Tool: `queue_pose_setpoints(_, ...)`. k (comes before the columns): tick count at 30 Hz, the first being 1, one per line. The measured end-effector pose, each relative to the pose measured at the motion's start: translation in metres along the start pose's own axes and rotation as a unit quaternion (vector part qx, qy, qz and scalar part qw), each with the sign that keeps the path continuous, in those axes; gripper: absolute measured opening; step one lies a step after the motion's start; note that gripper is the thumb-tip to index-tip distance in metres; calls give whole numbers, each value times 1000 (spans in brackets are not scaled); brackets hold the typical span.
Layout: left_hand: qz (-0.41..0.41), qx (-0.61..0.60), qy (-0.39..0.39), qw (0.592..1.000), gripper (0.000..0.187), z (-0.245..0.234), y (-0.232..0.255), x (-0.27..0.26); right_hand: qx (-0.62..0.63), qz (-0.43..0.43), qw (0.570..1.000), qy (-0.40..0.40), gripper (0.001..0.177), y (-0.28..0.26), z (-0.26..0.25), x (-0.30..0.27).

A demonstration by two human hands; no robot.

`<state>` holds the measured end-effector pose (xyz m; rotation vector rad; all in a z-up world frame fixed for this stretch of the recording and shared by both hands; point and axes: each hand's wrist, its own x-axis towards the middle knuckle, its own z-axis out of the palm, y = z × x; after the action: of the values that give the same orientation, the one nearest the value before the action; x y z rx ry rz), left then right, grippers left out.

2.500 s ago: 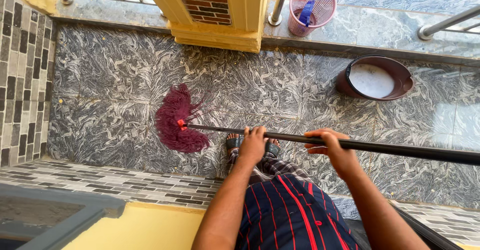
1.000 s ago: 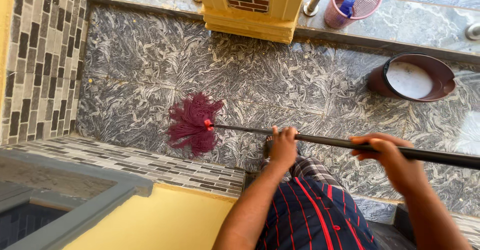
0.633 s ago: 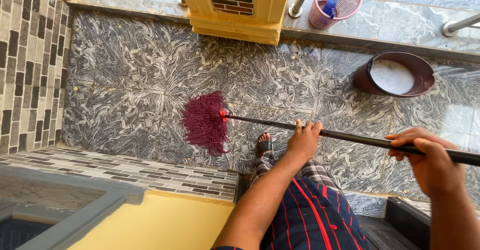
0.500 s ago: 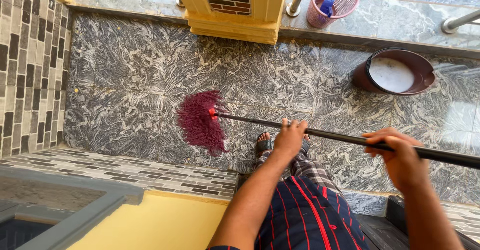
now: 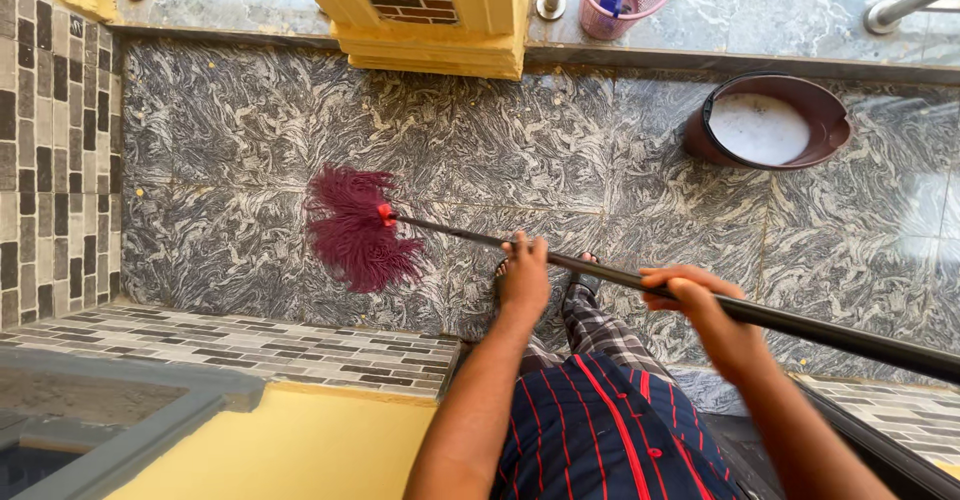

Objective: The person is mopping a marble floor using a purple mop and a bucket of soapy water. They push and pull the mop across the floor surface, cleaning along the edges of the walls and the balcony railing.

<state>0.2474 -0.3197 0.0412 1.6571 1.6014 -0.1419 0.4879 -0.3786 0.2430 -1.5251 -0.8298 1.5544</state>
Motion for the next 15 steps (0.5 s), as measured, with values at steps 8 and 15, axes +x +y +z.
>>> queue_pose_setpoints(8, 195, -8, 51, 980, 36, 39, 124, -13, -66, -61, 991, 102, 34, -53, -102, -61)
queue_pose_setpoints(15, 157, -18, 3, 987, 30, 25, 132, -3, 10, -57, 992, 116, 37, -18, -111, -33)
